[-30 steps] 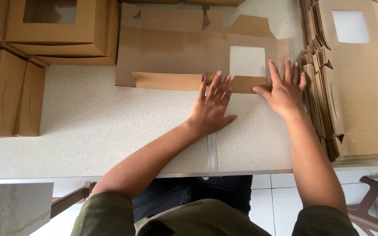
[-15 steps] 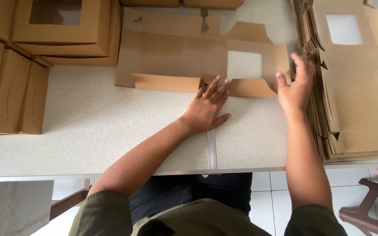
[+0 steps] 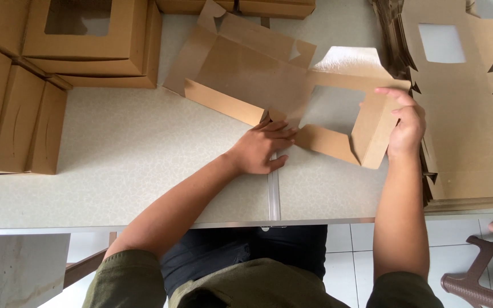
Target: Assembling a cardboard box with a clear window by folding and tucking the flaps along pre-scored lines.
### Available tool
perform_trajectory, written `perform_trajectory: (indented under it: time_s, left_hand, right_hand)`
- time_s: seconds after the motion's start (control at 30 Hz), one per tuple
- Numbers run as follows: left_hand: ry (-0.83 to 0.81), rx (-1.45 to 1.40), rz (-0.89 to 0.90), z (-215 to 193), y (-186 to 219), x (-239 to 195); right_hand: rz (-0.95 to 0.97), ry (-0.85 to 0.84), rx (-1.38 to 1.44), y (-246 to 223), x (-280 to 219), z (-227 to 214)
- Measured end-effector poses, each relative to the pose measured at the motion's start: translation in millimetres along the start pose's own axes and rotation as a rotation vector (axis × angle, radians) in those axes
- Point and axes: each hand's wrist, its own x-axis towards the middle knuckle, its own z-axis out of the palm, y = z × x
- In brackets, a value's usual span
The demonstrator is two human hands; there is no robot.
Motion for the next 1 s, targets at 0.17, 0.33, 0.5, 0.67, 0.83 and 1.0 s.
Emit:
perform_trajectory:
  time_s: [0.17, 0.33, 0.5, 0.67, 0.83, 1.0]
  left_hand:
    - [-0.034, 0.012, 0.069, -14, 9, -5]
    - [-0.052, -0.003, 0.008, -29, 18, -24]
    - [-0.057, -0.076, -0.003, -53, 19, -50]
    - [-0.044, -0.142, -0.012, -59, 3, -73]
    - [-0.004, -0.165, -0.02, -55, -4, -79]
    - [0.05, -0.189, 0.048, -58, 10, -75]
  right_hand:
    - [-0.26, 0.024, -0.158, 33, 4, -18]
    - [-0.358, 0.001, -0.053, 61, 1, -18]
    - [-0.515, -0.181, -0.315, 51, -31, 0]
    - [-0.736, -0.341, -0.536, 96, -45, -19]
    - [-0.958, -0.372, -0.842, 59, -85, 6]
    - [-1.043, -0.643, -0.9, 54, -100, 6]
